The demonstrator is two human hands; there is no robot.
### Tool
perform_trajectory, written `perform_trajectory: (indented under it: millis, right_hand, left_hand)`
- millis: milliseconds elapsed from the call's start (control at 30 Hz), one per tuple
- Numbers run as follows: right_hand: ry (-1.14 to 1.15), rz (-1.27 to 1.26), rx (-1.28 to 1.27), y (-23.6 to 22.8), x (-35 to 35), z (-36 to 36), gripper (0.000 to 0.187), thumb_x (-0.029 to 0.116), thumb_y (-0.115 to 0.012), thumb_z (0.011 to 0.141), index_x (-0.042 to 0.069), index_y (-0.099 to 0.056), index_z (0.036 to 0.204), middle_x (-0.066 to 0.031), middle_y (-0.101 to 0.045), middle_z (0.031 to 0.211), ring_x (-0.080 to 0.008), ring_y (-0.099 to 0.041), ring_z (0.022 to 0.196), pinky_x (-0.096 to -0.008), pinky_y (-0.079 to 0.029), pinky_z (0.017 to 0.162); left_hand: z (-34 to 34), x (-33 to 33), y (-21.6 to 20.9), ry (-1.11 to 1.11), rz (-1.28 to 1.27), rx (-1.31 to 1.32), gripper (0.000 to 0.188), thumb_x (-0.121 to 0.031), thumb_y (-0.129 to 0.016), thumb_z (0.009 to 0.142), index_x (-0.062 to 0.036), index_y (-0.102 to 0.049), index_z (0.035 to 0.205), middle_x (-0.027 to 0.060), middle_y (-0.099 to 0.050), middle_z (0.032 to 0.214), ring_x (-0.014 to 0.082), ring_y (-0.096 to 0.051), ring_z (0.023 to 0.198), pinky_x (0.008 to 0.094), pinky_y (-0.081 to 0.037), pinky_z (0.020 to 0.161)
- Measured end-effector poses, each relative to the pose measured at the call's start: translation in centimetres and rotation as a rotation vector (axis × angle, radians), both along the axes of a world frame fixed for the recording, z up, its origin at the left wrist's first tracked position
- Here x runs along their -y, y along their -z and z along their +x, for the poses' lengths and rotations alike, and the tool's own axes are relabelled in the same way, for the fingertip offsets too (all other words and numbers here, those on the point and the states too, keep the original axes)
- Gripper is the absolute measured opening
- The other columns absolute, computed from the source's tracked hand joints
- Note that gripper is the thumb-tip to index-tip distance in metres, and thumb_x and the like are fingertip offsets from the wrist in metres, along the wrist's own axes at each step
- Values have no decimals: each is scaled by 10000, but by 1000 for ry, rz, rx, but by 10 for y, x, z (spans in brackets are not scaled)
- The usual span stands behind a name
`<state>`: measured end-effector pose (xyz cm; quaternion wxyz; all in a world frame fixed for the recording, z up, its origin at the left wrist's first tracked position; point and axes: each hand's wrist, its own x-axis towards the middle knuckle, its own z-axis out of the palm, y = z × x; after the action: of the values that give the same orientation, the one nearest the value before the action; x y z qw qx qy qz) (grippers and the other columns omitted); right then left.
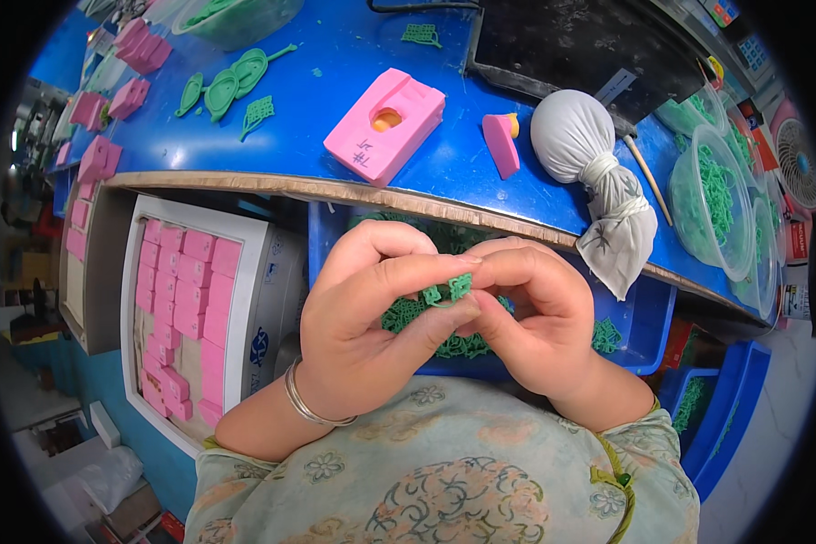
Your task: Manually assembling green wax jewelry patterns into silicone molds and using a wax injection machine.
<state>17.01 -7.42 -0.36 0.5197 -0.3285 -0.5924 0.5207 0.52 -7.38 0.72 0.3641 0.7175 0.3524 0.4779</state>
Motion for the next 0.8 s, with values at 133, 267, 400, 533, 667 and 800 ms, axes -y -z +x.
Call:
perform_trajectory:
  millis: [133, 267, 400, 533, 667, 800]
  right_hand:
    - [12, 20, -47, 1, 1, -1, 103, -36, -582, 800, -27, -574, 903, -94, -593, 886, -90, -563, 649, -193, -440, 546]
    - [15, -119, -138, -1, 3, -1, 99, -31, -570, 819, -40, -561, 917, -80, -589, 885, -73, -562, 632, -181, -432, 529]
    - [-1, -118, -135, 0, 2, 0, 103, -25, -566, 824, -42, -555, 925, -72, -585, 881, -67, -555, 634, -181, -431, 531]
    - [-8, -130, -122, 1, 3, -1, 107, -18, -565, 828, -34, -555, 933, -62, -584, 867, -60, -551, 639, -176, -427, 537]
    - [-25, -145, -109, 4, 2, 0, 126, -10, -573, 824, -30, -552, 947, -46, -579, 846, -58, -550, 659, -175, -426, 551]
    - [-40, -169, -93, 2, 3, 0, 134, 4, -573, 828, -31, -546, 955, -39, -573, 837, -63, -551, 671, -185, -437, 562]
  left_hand:
    - [4, 1, 1, -65, -79, 100, 318, -14, -701, 703, -11, -606, 1006, 72, -498, 932, 115, -484, 781, 219, -404, 675]
    - [0, -1, 7, -76, -55, 155, 276, -23, -719, 689, -25, -628, 950, 66, -518, 906, 112, -499, 756, 214, -411, 636]
    - [-2, 1, 4, -35, -71, 105, 230, 14, -663, 729, 0, -582, 944, 81, -467, 948, 127, -468, 839, 232, -407, 744]
    - [-1, 0, 6, -72, -21, 92, 218, 2, -680, 719, -18, -607, 924, 78, -493, 918, 124, -487, 785, 223, -411, 681]
    - [0, -1, 7, -95, 32, 92, 226, -13, -705, 703, -30, -628, 914, 76, -521, 892, 123, -513, 735, 216, -419, 624]
    - [1, 0, 6, -100, 50, 72, 236, -9, -714, 692, -29, -627, 911, 75, -522, 891, 125, -519, 742, 218, -423, 625]
